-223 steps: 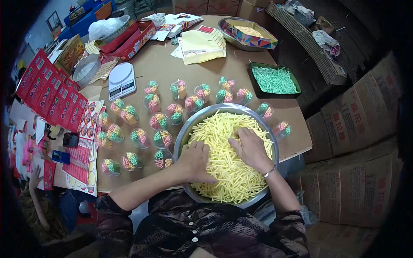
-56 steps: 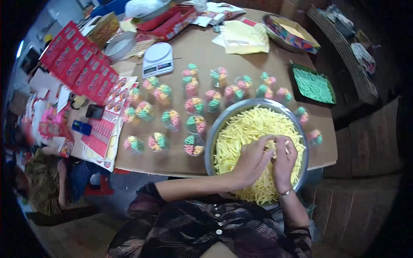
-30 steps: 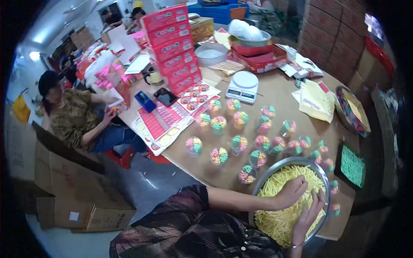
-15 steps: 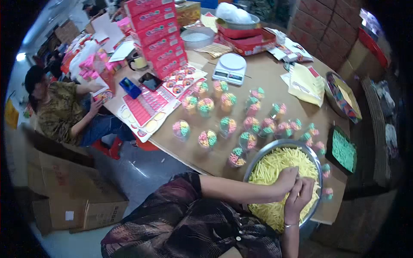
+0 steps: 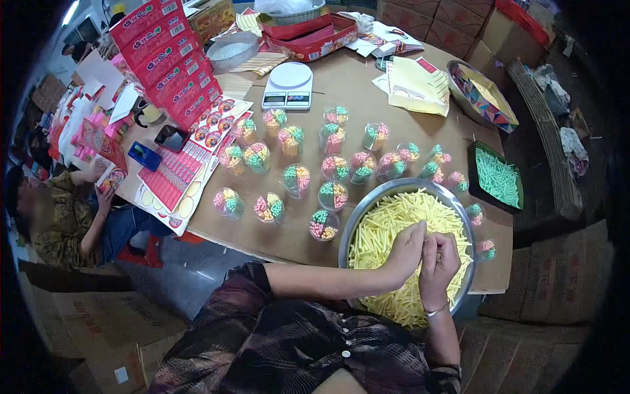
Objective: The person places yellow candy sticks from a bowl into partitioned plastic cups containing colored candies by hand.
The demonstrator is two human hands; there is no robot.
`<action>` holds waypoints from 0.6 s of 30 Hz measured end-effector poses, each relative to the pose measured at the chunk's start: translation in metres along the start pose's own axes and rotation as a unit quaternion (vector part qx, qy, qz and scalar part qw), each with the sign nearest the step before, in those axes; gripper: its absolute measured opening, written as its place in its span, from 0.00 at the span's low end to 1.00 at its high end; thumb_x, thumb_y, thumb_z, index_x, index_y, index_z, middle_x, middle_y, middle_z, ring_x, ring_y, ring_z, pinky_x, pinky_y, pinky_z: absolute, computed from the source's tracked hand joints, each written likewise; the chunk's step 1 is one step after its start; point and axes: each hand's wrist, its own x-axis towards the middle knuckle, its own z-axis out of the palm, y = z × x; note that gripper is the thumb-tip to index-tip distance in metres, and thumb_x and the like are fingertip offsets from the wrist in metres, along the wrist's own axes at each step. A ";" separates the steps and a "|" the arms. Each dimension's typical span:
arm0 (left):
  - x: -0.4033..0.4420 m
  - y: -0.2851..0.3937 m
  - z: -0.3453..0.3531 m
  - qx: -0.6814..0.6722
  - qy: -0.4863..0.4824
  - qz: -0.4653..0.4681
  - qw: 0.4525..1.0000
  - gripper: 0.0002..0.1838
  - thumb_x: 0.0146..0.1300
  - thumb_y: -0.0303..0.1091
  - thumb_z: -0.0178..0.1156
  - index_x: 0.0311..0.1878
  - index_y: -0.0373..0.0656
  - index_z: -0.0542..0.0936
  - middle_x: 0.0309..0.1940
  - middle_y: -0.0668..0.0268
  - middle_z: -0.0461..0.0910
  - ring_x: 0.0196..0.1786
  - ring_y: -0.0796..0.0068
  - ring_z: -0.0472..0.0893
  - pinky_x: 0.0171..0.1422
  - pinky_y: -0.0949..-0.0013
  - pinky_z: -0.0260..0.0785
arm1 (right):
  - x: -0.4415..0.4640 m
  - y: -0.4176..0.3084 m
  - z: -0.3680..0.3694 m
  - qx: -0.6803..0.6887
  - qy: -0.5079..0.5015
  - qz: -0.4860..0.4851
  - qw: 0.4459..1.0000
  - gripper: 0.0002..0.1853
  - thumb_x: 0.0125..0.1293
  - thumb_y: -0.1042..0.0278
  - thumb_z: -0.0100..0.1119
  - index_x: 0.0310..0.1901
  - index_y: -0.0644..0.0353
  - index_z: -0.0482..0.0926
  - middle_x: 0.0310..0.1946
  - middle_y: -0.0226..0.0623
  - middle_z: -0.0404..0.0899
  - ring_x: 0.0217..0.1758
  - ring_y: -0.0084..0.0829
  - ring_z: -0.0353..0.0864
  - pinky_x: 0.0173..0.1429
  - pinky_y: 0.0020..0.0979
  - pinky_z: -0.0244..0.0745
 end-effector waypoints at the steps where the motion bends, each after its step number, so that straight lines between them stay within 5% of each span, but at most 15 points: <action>1: 0.001 0.000 0.000 0.001 0.002 -0.001 1.000 0.13 0.72 0.39 0.45 0.35 0.42 0.71 0.29 0.69 0.69 0.30 0.81 0.65 0.33 0.74 0.60 | 0.002 -0.002 -0.002 0.032 0.006 0.037 0.999 0.05 0.68 0.73 0.53 0.34 0.64 0.75 0.28 0.31 0.71 0.27 0.22 0.65 0.34 0.23 0.63; 4: 0.002 0.000 -0.001 0.007 0.008 -0.003 1.000 0.13 0.72 0.39 0.45 0.35 0.41 0.70 0.29 0.68 0.69 0.31 0.79 0.66 0.35 0.72 0.61 | 0.004 -0.004 -0.002 0.095 0.019 0.111 0.989 0.05 0.67 0.73 0.53 0.34 0.63 0.74 0.27 0.31 0.70 0.26 0.23 0.64 0.34 0.23 0.63; 9: 0.002 0.005 -0.004 0.012 0.014 -0.010 1.000 0.14 0.72 0.40 0.45 0.35 0.39 0.69 0.29 0.67 0.69 0.32 0.76 0.66 0.38 0.70 0.62 | -0.001 0.008 0.009 0.015 0.035 -0.046 0.998 0.05 0.65 0.75 0.56 0.32 0.62 0.72 0.26 0.29 0.69 0.26 0.21 0.63 0.33 0.21 0.61; 13: -0.006 0.032 -0.015 0.167 -0.132 -0.053 0.976 0.12 0.69 0.39 0.49 0.37 0.39 0.71 0.31 0.64 0.72 0.36 0.72 0.70 0.43 0.69 0.64 | 0.004 0.011 -0.005 0.043 -0.001 0.019 0.999 0.07 0.63 0.75 0.59 0.30 0.61 0.70 0.25 0.28 0.68 0.24 0.23 0.62 0.31 0.22 0.62; 15: 0.007 0.034 -0.038 0.423 -0.184 0.279 0.842 0.08 0.65 0.36 0.56 0.38 0.40 0.73 0.36 0.63 0.74 0.41 0.69 0.72 0.48 0.67 0.65 | 0.006 0.018 -0.012 -0.031 -0.017 -0.005 0.999 0.07 0.62 0.75 0.60 0.30 0.61 0.70 0.25 0.29 0.68 0.23 0.24 0.63 0.30 0.23 0.62; 18: 0.027 0.079 -0.057 0.490 -0.117 0.400 0.766 0.09 0.55 0.30 0.61 0.39 0.41 0.74 0.41 0.60 0.74 0.46 0.62 0.72 0.53 0.61 0.65 | 0.005 0.029 -0.021 -0.237 -0.075 -0.080 0.965 0.09 0.60 0.75 0.62 0.29 0.60 0.69 0.23 0.32 0.67 0.22 0.27 0.65 0.28 0.27 0.64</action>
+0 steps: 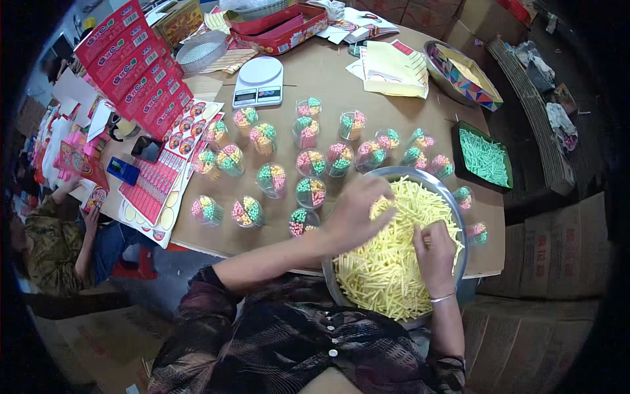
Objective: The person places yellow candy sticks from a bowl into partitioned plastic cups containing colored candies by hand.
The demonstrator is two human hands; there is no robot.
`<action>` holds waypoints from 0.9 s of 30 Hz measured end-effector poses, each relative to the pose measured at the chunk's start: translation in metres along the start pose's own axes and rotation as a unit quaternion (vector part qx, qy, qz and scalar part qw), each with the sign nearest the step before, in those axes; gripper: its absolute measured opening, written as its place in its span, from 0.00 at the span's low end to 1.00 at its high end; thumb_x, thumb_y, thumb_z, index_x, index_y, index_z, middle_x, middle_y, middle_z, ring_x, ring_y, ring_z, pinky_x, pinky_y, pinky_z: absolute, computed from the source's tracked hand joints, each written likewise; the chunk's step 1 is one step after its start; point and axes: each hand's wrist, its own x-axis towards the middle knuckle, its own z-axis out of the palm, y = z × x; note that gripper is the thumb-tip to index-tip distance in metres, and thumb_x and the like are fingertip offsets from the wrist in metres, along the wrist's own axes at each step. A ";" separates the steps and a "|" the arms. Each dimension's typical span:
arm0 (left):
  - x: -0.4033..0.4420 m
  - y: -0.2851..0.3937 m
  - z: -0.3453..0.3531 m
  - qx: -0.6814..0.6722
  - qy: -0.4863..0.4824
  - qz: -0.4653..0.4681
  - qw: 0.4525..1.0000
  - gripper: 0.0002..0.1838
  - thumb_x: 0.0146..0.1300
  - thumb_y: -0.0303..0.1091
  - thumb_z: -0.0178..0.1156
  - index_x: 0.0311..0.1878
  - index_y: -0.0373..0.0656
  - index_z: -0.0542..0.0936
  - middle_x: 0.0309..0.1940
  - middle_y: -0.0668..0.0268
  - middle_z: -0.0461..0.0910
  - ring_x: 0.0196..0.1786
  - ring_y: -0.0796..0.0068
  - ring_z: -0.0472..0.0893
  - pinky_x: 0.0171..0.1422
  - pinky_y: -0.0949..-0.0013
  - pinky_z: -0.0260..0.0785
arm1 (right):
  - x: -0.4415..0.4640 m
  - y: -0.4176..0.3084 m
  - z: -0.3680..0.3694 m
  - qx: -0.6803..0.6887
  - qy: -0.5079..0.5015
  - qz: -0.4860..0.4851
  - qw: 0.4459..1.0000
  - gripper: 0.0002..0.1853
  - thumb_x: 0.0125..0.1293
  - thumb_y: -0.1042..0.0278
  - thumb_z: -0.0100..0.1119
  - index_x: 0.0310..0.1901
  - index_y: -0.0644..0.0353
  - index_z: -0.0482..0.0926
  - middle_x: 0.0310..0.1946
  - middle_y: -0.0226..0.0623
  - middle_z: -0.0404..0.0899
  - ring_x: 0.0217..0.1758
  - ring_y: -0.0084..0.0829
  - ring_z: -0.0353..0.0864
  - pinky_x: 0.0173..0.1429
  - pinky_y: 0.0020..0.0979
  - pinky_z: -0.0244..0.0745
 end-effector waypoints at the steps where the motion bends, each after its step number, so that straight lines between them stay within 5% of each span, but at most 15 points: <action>1: 0.015 -0.004 -0.025 0.056 0.049 0.010 0.997 0.10 0.53 0.27 0.61 0.40 0.40 0.75 0.39 0.60 0.74 0.45 0.64 0.72 0.54 0.62 0.65 | -0.003 0.001 0.002 -0.001 0.000 0.006 1.000 0.09 0.60 0.75 0.62 0.29 0.60 0.69 0.23 0.32 0.67 0.22 0.27 0.65 0.28 0.27 0.64; 5: 0.042 -0.113 -0.075 0.301 0.121 -0.164 0.932 0.29 0.51 0.27 0.63 0.57 0.31 0.66 0.51 0.49 0.67 0.52 0.55 0.69 0.58 0.56 0.67 | -0.014 0.009 0.017 -0.025 -0.075 -0.021 0.997 0.09 0.60 0.74 0.62 0.29 0.60 0.69 0.23 0.35 0.68 0.21 0.33 0.67 0.26 0.32 0.66; 7: 0.047 -0.134 -0.091 0.304 0.060 -0.245 0.919 0.33 0.51 0.30 0.65 0.59 0.29 0.63 0.52 0.47 0.66 0.55 0.53 0.69 0.58 0.53 0.67 | -0.015 0.008 0.017 -0.022 -0.078 -0.018 0.997 0.09 0.60 0.74 0.62 0.29 0.60 0.70 0.23 0.36 0.68 0.20 0.34 0.68 0.26 0.32 0.66; 8: 0.048 -0.149 -0.096 0.298 0.007 -0.250 0.921 0.32 0.51 0.31 0.66 0.57 0.28 0.66 0.48 0.45 0.71 0.52 0.51 0.73 0.54 0.53 0.71 | -0.014 0.008 0.017 -0.018 -0.080 -0.019 0.996 0.08 0.59 0.74 0.62 0.29 0.60 0.70 0.23 0.36 0.68 0.20 0.35 0.68 0.26 0.33 0.66; 10: 0.065 -0.125 -0.106 0.169 -0.088 -0.416 0.889 0.29 0.46 0.32 0.69 0.51 0.29 0.71 0.40 0.48 0.78 0.41 0.53 0.79 0.44 0.58 0.76 | -0.014 0.008 0.016 -0.013 -0.084 -0.020 0.996 0.08 0.59 0.74 0.62 0.30 0.60 0.71 0.23 0.37 0.69 0.20 0.36 0.69 0.26 0.34 0.66; 12: 0.053 -0.167 -0.095 0.215 -0.005 -0.354 0.910 0.27 0.41 0.33 0.70 0.47 0.31 0.75 0.32 0.53 0.81 0.31 0.57 0.81 0.35 0.62 0.76 | -0.017 0.010 0.018 -0.011 -0.075 -0.013 0.997 0.08 0.59 0.74 0.62 0.30 0.61 0.72 0.23 0.36 0.69 0.20 0.35 0.68 0.26 0.33 0.66; 18: 0.058 -0.121 -0.100 0.156 0.059 -0.350 0.922 0.31 0.42 0.33 0.70 0.50 0.32 0.72 0.37 0.53 0.78 0.37 0.63 0.81 0.39 0.66 0.76 | -0.023 0.016 0.006 0.078 -0.028 0.042 0.996 0.07 0.59 0.74 0.64 0.30 0.62 0.74 0.23 0.31 0.69 0.20 0.27 0.66 0.27 0.26 0.64; 20: 0.053 -0.107 -0.102 0.095 0.180 -0.183 0.962 0.33 0.42 0.32 0.70 0.52 0.34 0.67 0.41 0.55 0.75 0.39 0.66 0.80 0.41 0.69 0.75 | -0.018 0.015 -0.003 0.166 0.001 0.091 0.982 0.06 0.59 0.74 0.64 0.30 0.62 0.75 0.23 0.29 0.70 0.21 0.23 0.65 0.28 0.22 0.63; 23: 0.039 -0.047 -0.087 -0.043 0.175 -0.160 0.971 0.33 0.43 0.31 0.69 0.52 0.37 0.64 0.43 0.59 0.71 0.41 0.68 0.77 0.44 0.69 0.73 | -0.002 0.005 -0.014 0.274 0.002 0.159 0.948 0.06 0.59 0.74 0.65 0.30 0.62 0.75 0.23 0.27 0.71 0.22 0.20 0.65 0.29 0.20 0.62; 27: 0.011 0.013 -0.041 -0.142 0.002 -0.116 0.983 0.34 0.40 0.29 0.68 0.55 0.40 0.66 0.44 0.61 0.70 0.46 0.67 0.74 0.55 0.66 0.69 | 0.023 -0.018 -0.030 0.413 0.021 0.198 0.889 0.06 0.60 0.75 0.65 0.29 0.60 0.76 0.24 0.26 0.73 0.25 0.16 0.65 0.32 0.17 0.62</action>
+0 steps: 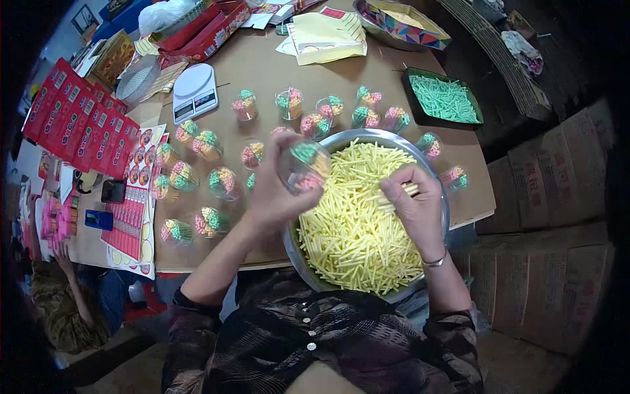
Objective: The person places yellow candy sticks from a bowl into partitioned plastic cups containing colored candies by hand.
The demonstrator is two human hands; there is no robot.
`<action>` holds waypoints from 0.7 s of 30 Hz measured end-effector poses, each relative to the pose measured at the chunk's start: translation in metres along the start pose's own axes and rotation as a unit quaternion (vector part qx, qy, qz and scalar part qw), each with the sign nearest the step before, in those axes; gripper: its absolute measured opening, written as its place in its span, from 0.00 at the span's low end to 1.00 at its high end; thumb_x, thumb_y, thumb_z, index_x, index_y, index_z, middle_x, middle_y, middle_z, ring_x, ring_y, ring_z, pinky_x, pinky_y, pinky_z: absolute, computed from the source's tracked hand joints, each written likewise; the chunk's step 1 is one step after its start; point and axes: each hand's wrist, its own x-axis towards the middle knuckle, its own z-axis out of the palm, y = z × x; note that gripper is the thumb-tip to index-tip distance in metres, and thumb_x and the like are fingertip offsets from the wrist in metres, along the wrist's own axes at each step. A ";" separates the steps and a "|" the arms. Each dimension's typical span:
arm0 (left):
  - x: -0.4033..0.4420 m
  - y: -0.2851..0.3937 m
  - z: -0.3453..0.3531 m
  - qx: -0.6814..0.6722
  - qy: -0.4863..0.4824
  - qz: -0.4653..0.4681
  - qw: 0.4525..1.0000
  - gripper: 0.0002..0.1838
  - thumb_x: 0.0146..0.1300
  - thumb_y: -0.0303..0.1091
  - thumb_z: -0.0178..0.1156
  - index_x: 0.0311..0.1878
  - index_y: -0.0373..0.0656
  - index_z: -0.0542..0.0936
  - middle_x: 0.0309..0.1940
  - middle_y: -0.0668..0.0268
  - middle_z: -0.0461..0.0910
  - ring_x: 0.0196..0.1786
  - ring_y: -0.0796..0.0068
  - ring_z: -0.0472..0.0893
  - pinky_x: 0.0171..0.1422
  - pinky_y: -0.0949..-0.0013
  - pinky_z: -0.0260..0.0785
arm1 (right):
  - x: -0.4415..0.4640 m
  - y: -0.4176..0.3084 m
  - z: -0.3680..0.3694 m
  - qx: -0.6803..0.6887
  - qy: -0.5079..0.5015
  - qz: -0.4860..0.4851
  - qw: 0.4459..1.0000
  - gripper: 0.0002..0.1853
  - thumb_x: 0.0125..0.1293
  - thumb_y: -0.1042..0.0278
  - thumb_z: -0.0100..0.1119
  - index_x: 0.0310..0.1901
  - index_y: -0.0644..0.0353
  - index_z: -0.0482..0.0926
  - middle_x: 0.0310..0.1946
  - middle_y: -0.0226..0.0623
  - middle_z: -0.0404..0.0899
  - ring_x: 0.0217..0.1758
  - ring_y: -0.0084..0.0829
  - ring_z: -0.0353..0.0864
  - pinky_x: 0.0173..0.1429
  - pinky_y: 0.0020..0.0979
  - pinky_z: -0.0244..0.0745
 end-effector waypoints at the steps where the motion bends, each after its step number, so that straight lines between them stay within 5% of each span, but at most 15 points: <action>1: -0.007 0.001 0.013 -0.005 -0.006 0.000 1.000 0.34 0.40 0.29 0.68 0.55 0.40 0.66 0.44 0.61 0.70 0.46 0.67 0.74 0.55 0.66 0.69 | 0.002 -0.005 0.004 -0.004 0.006 0.003 1.000 0.06 0.60 0.75 0.65 0.29 0.60 0.76 0.24 0.26 0.73 0.25 0.16 0.65 0.32 0.17 0.62; 8: -0.030 0.012 0.065 0.065 -0.049 0.041 0.996 0.32 0.40 0.31 0.69 0.52 0.38 0.69 0.42 0.58 0.69 0.46 0.61 0.72 0.52 0.65 0.66 | 0.004 -0.006 0.027 -0.092 0.001 -0.217 0.972 0.05 0.56 0.78 0.66 0.29 0.62 0.78 0.25 0.28 0.73 0.26 0.21 0.67 0.32 0.19 0.63; 13: -0.027 0.017 0.064 0.077 -0.021 0.028 0.996 0.32 0.40 0.31 0.70 0.51 0.38 0.69 0.42 0.58 0.68 0.46 0.60 0.72 0.52 0.64 0.66 | -0.002 -0.009 0.032 -0.142 0.037 -0.260 0.954 0.05 0.54 0.77 0.66 0.28 0.61 0.77 0.24 0.30 0.73 0.26 0.23 0.68 0.31 0.22 0.64; 21: -0.027 0.011 0.074 0.134 -0.017 0.111 0.985 0.31 0.41 0.32 0.70 0.51 0.38 0.69 0.41 0.59 0.68 0.43 0.62 0.71 0.49 0.65 0.66 | -0.001 -0.016 0.025 -0.161 -0.017 -0.124 0.979 0.07 0.57 0.74 0.65 0.28 0.61 0.74 0.25 0.32 0.72 0.25 0.25 0.69 0.32 0.25 0.66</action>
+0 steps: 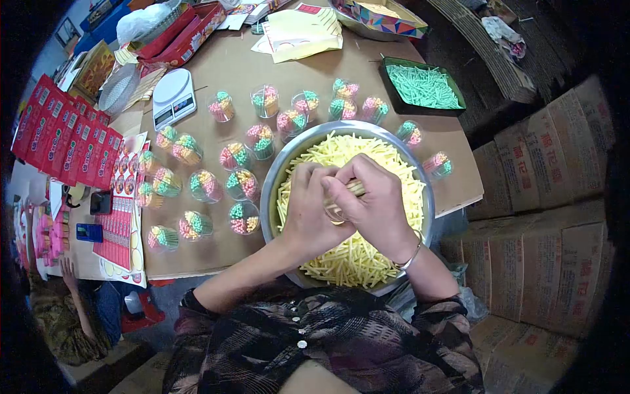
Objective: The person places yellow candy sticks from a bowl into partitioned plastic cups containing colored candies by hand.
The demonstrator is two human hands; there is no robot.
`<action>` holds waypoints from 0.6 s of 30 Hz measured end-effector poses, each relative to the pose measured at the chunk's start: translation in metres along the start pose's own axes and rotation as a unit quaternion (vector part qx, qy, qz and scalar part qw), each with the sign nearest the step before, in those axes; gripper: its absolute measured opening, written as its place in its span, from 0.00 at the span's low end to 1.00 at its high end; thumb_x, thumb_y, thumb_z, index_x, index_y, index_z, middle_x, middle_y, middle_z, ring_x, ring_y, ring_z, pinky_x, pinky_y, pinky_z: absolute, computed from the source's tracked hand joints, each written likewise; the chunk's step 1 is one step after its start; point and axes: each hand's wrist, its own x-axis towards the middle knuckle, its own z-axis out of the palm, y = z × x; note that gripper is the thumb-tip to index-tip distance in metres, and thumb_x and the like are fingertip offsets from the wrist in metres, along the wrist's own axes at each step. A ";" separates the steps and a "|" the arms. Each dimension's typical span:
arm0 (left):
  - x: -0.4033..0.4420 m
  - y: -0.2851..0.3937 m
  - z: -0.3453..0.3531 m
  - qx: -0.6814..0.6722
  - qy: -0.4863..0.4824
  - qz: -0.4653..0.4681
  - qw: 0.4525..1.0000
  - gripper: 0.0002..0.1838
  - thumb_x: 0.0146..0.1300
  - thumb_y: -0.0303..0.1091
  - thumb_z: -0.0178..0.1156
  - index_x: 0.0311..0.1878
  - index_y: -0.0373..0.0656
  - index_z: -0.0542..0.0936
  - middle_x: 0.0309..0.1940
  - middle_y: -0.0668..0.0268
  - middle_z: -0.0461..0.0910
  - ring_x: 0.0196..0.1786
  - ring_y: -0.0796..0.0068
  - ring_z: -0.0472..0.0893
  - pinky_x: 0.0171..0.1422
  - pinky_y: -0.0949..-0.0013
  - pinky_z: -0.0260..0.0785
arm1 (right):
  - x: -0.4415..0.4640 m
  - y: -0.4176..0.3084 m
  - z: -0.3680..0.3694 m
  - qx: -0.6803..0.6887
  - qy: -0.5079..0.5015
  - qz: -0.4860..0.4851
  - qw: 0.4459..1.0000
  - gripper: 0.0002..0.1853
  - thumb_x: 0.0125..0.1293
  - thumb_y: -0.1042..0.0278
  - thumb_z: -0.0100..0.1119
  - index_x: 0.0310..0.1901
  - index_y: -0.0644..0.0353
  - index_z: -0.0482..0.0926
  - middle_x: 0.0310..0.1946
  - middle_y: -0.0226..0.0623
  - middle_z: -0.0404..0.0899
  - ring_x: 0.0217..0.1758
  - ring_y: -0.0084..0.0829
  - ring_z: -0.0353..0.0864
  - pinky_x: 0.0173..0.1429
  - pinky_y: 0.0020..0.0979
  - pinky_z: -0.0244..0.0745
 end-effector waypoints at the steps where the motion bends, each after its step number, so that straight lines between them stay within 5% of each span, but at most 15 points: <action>1: 0.000 0.000 0.001 0.020 -0.004 0.028 0.999 0.31 0.42 0.32 0.70 0.51 0.38 0.69 0.41 0.59 0.68 0.43 0.62 0.71 0.48 0.65 0.66 | 0.000 0.001 0.002 -0.001 -0.009 0.003 1.000 0.07 0.58 0.73 0.64 0.29 0.61 0.74 0.26 0.32 0.73 0.26 0.26 0.69 0.32 0.26 0.67; 7: -0.004 -0.013 0.004 0.054 -0.042 0.056 0.996 0.29 0.44 0.32 0.69 0.51 0.38 0.69 0.40 0.60 0.70 0.41 0.66 0.71 0.45 0.67 0.65 | -0.010 0.002 0.019 -0.184 -0.038 -0.042 0.981 0.06 0.63 0.70 0.59 0.38 0.62 0.74 0.35 0.35 0.73 0.28 0.26 0.70 0.33 0.27 0.67; 12: -0.007 -0.023 -0.002 -0.042 -0.041 -0.043 0.997 0.29 0.46 0.31 0.68 0.52 0.38 0.69 0.41 0.59 0.71 0.43 0.64 0.72 0.48 0.65 0.67 | -0.010 0.002 0.006 -0.100 0.043 -0.108 0.988 0.10 0.64 0.71 0.55 0.46 0.62 0.73 0.41 0.37 0.72 0.30 0.28 0.71 0.35 0.29 0.68; 15: -0.008 -0.045 -0.008 -0.061 -0.064 -0.077 0.993 0.31 0.45 0.31 0.69 0.54 0.38 0.69 0.43 0.59 0.72 0.45 0.64 0.72 0.51 0.63 0.67 | -0.018 0.022 -0.028 -0.091 0.047 -0.035 0.994 0.09 0.64 0.72 0.54 0.45 0.64 0.75 0.37 0.38 0.73 0.30 0.31 0.72 0.37 0.30 0.69; 18: -0.003 -0.062 -0.017 -0.084 -0.095 -0.111 0.986 0.32 0.45 0.31 0.70 0.55 0.37 0.69 0.44 0.59 0.73 0.47 0.63 0.72 0.53 0.61 0.67 | -0.036 0.050 -0.047 -0.219 -0.083 0.103 0.967 0.05 0.63 0.73 0.54 0.36 0.67 0.76 0.31 0.39 0.75 0.29 0.34 0.72 0.37 0.32 0.69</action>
